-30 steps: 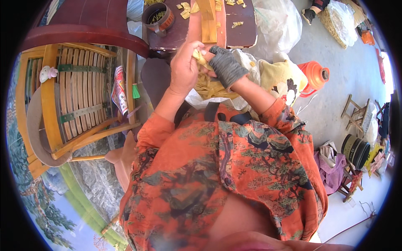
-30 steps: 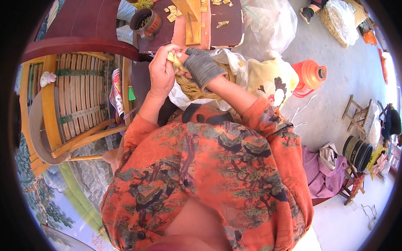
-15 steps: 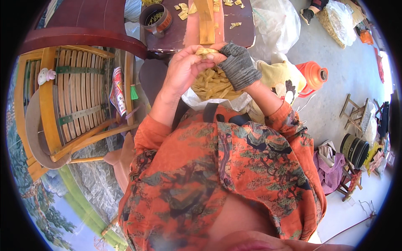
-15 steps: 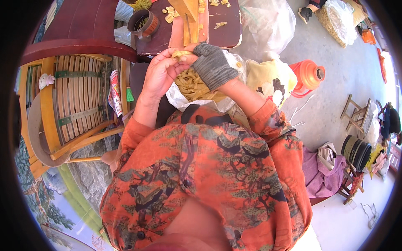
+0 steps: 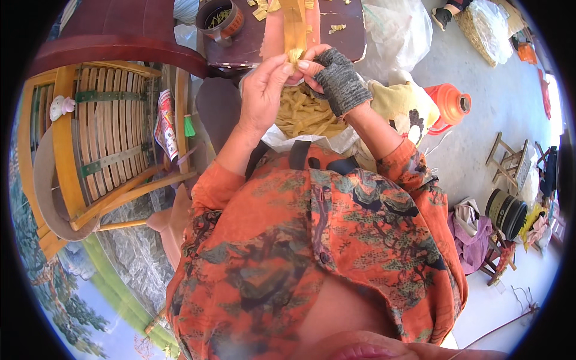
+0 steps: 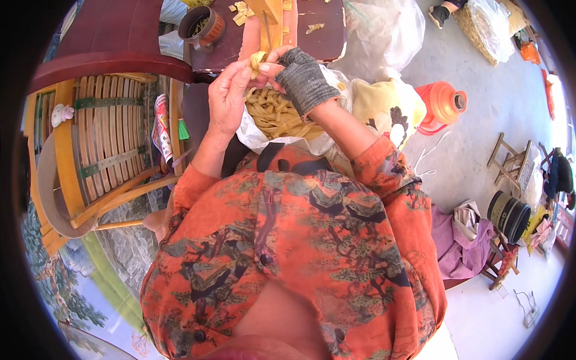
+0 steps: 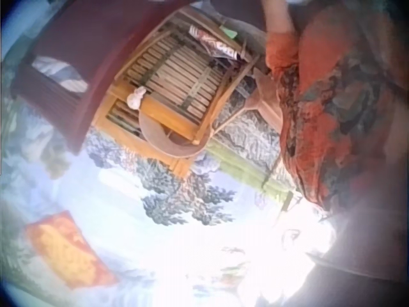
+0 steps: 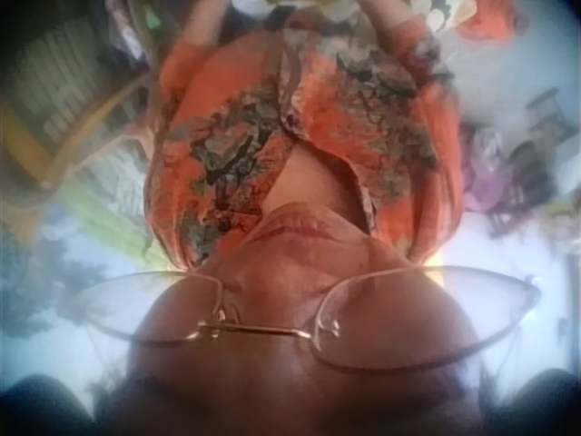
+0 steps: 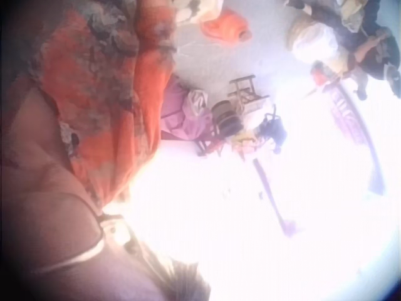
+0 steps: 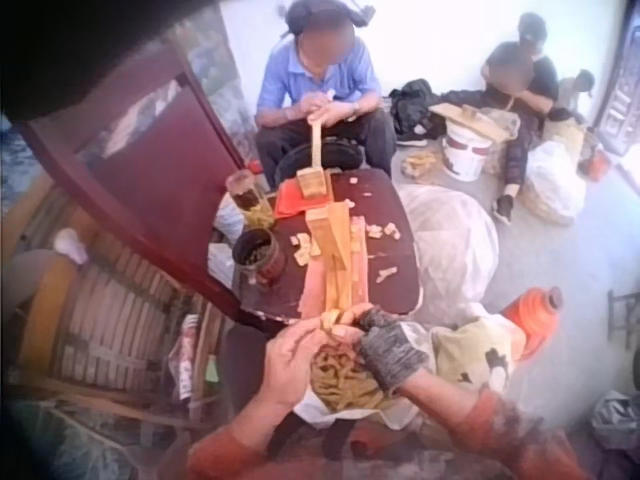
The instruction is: The person repeatedly picks up long yellow bamboo strips and tears them into smaller pieces by hand, placing the pieces into a white sack on the floor. The person works continuously at a table with other people visible in the background.
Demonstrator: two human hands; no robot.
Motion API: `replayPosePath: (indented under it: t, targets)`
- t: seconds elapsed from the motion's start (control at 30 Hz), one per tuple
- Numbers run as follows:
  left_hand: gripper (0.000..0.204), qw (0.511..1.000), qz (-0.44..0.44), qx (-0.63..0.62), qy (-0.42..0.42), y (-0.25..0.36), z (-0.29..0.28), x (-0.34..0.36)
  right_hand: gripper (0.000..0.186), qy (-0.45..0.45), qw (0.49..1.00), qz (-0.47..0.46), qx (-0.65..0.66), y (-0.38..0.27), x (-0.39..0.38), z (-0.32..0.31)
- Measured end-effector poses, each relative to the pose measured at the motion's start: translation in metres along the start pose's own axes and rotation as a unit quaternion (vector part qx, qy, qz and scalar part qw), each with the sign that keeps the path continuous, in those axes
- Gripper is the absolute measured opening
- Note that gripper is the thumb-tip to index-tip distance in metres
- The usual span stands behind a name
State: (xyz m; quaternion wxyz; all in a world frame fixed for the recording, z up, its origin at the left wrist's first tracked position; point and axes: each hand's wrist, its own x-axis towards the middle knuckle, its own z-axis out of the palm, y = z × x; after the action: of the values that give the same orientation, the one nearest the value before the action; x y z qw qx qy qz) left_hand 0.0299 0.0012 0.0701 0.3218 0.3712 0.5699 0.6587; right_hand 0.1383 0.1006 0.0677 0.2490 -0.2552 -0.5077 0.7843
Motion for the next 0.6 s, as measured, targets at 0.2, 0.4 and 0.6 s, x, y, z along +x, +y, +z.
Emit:
replayPosePath:
  t: [0.2,0.4,0.6]
  targets:
    - [0.012,0.998,0.025,0.052,-0.018,-0.003,-0.008,0.01,0.026,0.018,0.974,0.134,0.184,-0.005,0.005,-0.02]
    - [0.011,0.99,0.01,0.139,0.0,0.008,-0.024,0.012,0.022,-0.016,0.981,0.108,0.158,-0.006,0.011,-0.035]
    - [0.031,0.894,0.183,0.405,-0.063,0.01,-0.009,0.012,0.014,-0.023,0.984,0.174,-0.018,-0.006,0.002,-0.009]
